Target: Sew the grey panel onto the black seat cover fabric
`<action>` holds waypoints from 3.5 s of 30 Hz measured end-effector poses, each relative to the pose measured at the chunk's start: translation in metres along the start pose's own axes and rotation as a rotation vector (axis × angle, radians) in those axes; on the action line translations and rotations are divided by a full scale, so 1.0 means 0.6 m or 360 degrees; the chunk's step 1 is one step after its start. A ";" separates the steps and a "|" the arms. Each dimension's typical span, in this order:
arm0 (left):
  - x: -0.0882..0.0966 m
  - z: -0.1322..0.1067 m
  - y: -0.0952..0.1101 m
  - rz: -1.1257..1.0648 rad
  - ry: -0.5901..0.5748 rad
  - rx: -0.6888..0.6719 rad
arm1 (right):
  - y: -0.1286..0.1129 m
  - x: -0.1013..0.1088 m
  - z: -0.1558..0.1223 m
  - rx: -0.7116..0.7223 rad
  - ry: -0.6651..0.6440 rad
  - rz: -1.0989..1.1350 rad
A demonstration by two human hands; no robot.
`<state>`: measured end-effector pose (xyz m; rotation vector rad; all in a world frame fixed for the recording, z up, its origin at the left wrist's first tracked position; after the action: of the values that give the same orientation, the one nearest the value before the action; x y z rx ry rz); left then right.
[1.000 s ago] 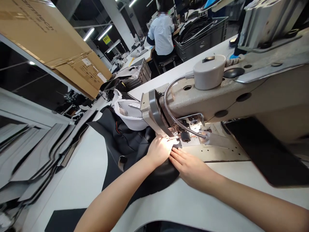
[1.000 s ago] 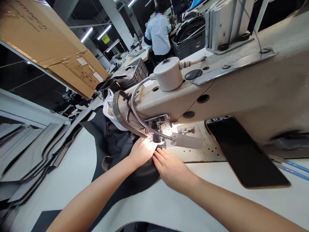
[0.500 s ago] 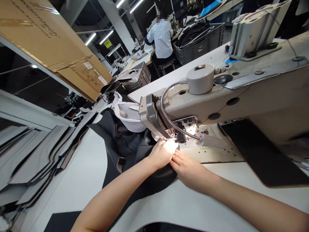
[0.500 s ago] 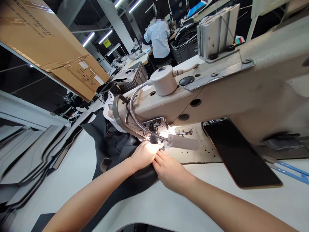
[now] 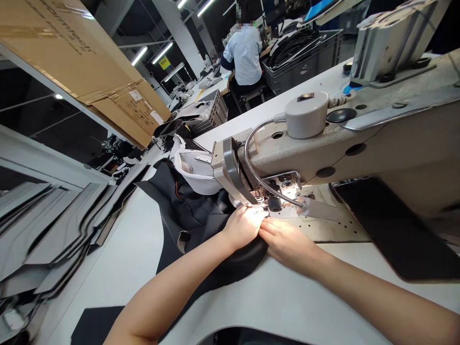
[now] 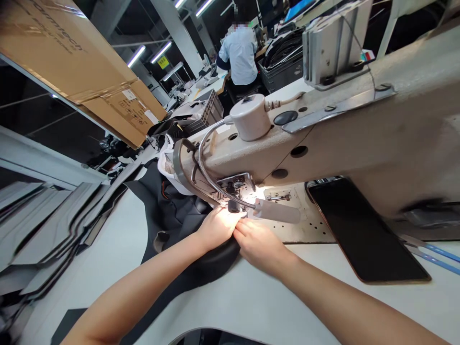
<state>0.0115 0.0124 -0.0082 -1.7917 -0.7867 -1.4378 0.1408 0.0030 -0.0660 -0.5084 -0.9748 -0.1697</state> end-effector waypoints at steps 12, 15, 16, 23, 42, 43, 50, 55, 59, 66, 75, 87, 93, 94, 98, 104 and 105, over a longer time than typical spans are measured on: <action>0.027 -0.040 0.032 0.0042 -0.0319 0.0077 | 0.041 0.000 -0.013 -0.0497 -0.0065 -0.0161; 0.030 -0.028 0.002 -0.0269 -0.0247 -0.0012 | 0.046 0.005 -0.012 -0.0546 -0.0087 -0.0188; 0.033 -0.025 -0.008 -0.0383 -0.0209 -0.0015 | 0.048 0.006 -0.011 -0.0562 -0.0096 -0.0194; 0.040 -0.016 -0.037 -0.0963 -0.0268 0.0016 | 0.055 0.009 0.002 -0.0689 -0.0100 -0.0203; 0.033 -0.019 -0.037 -0.0966 -0.0359 0.0033 | 0.072 0.028 0.008 -0.0571 -0.0209 -0.0119; 0.033 -0.019 -0.037 -0.0960 -0.0365 0.0037 | 0.074 0.027 0.007 -0.0570 -0.0211 -0.0116; 0.033 -0.022 -0.033 -0.0905 -0.0409 0.0059 | 0.075 0.019 0.011 -0.0580 -0.0195 -0.0197; 0.035 -0.020 -0.040 -0.0964 -0.0407 0.0073 | 0.063 0.020 0.018 -0.0489 -0.0199 -0.0367; 0.044 -0.014 -0.043 -0.0988 -0.0551 0.0079 | 0.053 0.012 0.028 -0.0351 -0.0214 -0.0546; 0.041 -0.031 0.015 0.0019 -0.0436 -0.0118 | 0.038 0.020 0.036 0.0042 -0.0253 -0.0784; 0.031 -0.034 -0.021 0.0073 -0.0016 0.0121 | -0.046 -0.022 0.009 0.0138 -0.0063 -0.0926; 0.004 -0.002 -0.039 0.0224 0.0354 0.0191 | -0.060 -0.036 -0.012 0.0119 0.0093 -0.0706; 0.001 -0.007 -0.046 0.0209 0.0331 0.0198 | -0.058 -0.037 -0.012 0.0135 0.0070 -0.0703; 0.000 -0.007 -0.046 0.0205 0.0328 0.0187 | -0.058 -0.037 -0.012 0.0131 0.0067 -0.0701; -0.004 -0.007 -0.047 0.0171 0.0358 -0.0001 | -0.057 -0.038 -0.011 0.0143 0.0073 -0.0701; -0.004 -0.007 -0.028 0.0235 0.0276 -0.0459 | -0.056 -0.041 -0.007 0.0181 0.0058 -0.0699; -0.004 -0.007 -0.024 0.0253 0.0246 -0.0450 | -0.056 -0.041 -0.007 0.0185 0.0052 -0.0696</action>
<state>-0.0029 0.0169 -0.0076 -1.8740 -0.3668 -1.6193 0.1179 -0.0304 -0.0769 -0.1795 -1.0473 -0.5088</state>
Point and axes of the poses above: each hand's wrist, its own z-axis towards the middle knuckle, its own x-axis out of the back of the hand, y = z × x, the point moved 2 cm from there along z, towards the middle knuckle, and after that the axes turned 5 degrees about -y, right-handed, at the moved point
